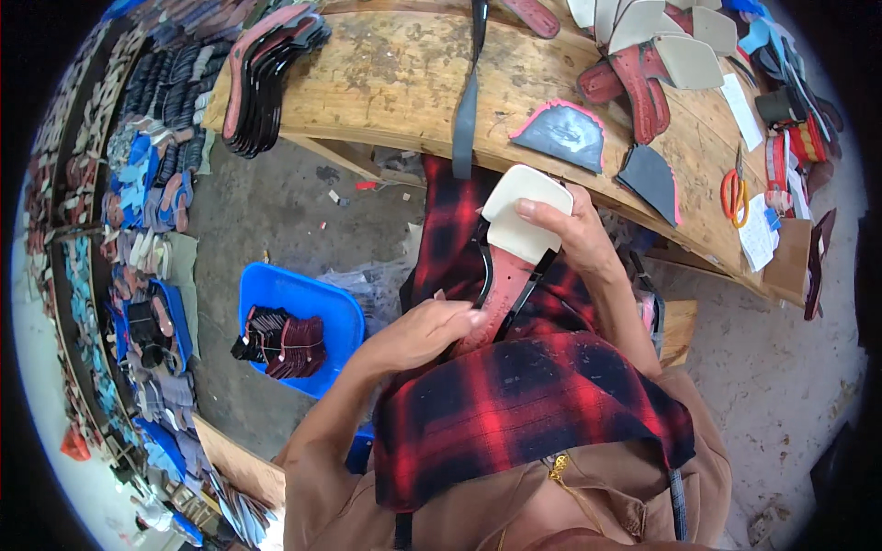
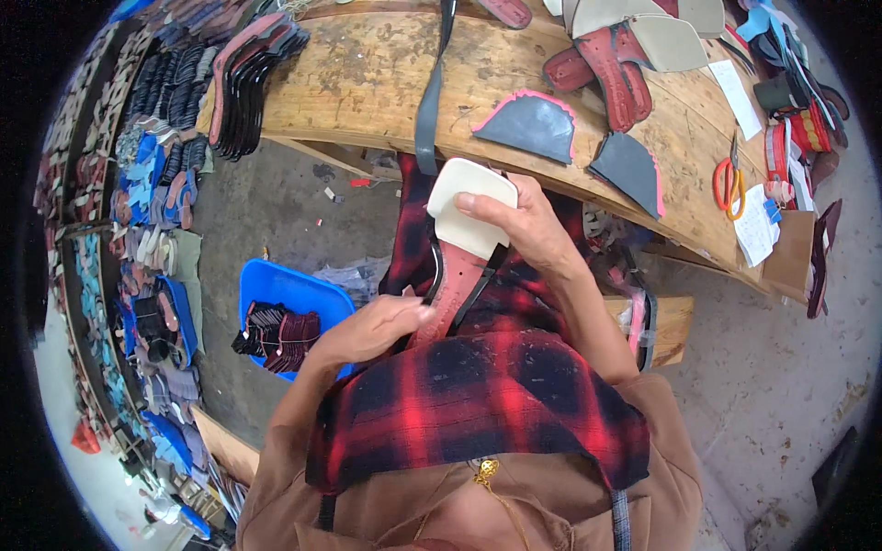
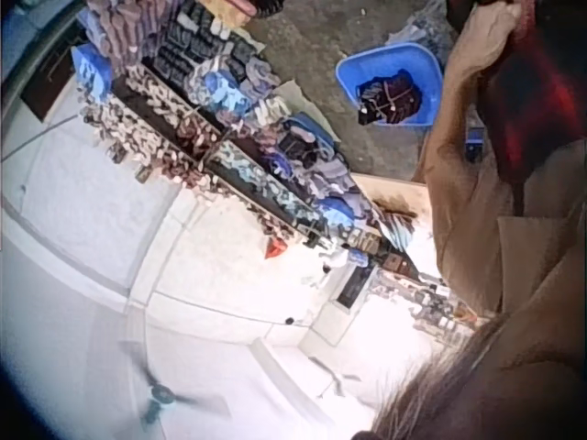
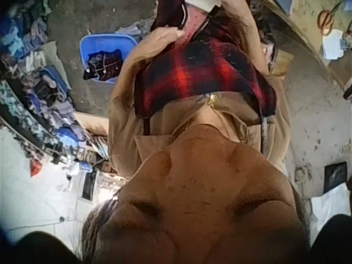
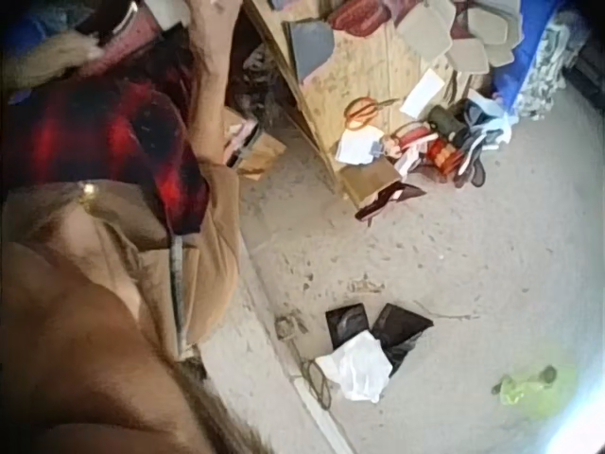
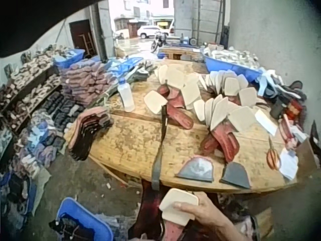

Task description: The person assembles slipper components by hand at a wooden workbench. They repeatedly pick up a red slipper upper, a white insole, and a black sole piece, then press them together to form a complete slipper. The assembled slippers are placed on the table.

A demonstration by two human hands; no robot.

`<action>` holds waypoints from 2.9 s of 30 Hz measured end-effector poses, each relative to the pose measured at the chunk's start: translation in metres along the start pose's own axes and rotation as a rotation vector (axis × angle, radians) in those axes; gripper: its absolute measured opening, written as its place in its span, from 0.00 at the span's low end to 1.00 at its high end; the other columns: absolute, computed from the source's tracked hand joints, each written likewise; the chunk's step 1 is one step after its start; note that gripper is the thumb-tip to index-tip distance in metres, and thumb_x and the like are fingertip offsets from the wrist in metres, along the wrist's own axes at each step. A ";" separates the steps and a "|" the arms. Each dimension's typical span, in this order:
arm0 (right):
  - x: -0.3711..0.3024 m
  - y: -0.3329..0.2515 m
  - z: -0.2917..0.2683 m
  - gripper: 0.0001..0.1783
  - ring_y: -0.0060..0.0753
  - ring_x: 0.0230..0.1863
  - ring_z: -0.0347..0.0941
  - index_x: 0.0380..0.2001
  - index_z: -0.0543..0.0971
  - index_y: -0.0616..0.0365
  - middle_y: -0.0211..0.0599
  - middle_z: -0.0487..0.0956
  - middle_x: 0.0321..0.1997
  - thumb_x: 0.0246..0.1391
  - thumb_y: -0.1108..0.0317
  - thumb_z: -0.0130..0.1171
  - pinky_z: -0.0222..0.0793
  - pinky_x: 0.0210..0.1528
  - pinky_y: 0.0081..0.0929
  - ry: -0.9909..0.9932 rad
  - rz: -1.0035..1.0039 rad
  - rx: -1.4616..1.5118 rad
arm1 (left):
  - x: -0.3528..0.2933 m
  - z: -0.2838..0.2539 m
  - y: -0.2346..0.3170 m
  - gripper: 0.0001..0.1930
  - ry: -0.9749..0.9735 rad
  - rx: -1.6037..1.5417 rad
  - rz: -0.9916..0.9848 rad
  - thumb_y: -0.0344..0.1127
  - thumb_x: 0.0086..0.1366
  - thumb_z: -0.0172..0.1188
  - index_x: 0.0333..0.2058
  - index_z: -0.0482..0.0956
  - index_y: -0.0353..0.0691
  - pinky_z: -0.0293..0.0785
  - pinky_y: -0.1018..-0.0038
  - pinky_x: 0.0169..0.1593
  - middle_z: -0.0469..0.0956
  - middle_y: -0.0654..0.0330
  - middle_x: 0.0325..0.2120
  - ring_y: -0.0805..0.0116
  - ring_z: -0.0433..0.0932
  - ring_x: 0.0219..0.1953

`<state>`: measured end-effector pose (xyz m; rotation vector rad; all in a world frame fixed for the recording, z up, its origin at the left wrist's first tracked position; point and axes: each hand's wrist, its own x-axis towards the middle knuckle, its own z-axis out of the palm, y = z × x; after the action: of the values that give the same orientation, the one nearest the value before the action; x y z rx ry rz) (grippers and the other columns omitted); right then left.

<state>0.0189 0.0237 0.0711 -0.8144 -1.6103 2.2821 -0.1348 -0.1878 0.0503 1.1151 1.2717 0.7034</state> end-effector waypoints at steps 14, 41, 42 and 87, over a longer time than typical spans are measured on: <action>0.007 -0.008 0.005 0.29 0.23 0.50 0.74 0.57 0.71 0.64 0.36 0.79 0.52 0.60 0.56 0.59 0.70 0.54 0.26 -0.204 -0.141 0.103 | 0.057 -0.021 0.042 0.17 0.407 -0.427 0.205 0.41 0.72 0.50 0.44 0.75 0.29 0.67 0.77 0.54 0.77 0.61 0.37 0.76 0.71 0.49; 0.011 -0.003 0.006 0.07 0.38 0.24 0.77 0.32 0.77 0.55 0.37 0.78 0.25 0.54 0.65 0.62 0.71 0.25 0.36 0.177 -0.903 -1.252 | 0.136 -0.061 0.075 0.26 0.776 -0.536 0.392 0.51 0.72 0.49 0.55 0.69 0.32 0.71 0.75 0.46 0.75 0.59 0.44 0.75 0.73 0.42; 0.015 -0.007 0.008 0.08 0.37 0.25 0.77 0.34 0.79 0.55 0.37 0.79 0.28 0.55 0.63 0.62 0.70 0.26 0.35 0.294 -0.936 -1.048 | 0.131 -0.065 0.073 0.27 0.726 -0.596 0.399 0.51 0.73 0.49 0.56 0.68 0.32 0.71 0.75 0.48 0.75 0.58 0.47 0.74 0.74 0.44; 0.066 -0.005 -0.129 0.07 0.41 0.39 0.75 0.34 0.76 0.62 0.41 0.76 0.36 0.58 0.70 0.56 0.69 0.43 0.34 0.550 -0.849 -0.794 | 0.174 -0.013 0.046 0.17 0.312 0.806 0.544 0.42 0.51 0.71 0.38 0.81 0.44 0.59 0.55 0.65 0.61 0.40 0.63 0.41 0.60 0.65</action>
<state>0.0362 0.1595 0.0241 -0.6156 -2.0098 0.7520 -0.1039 -0.0111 0.0279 2.1268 1.5877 0.8009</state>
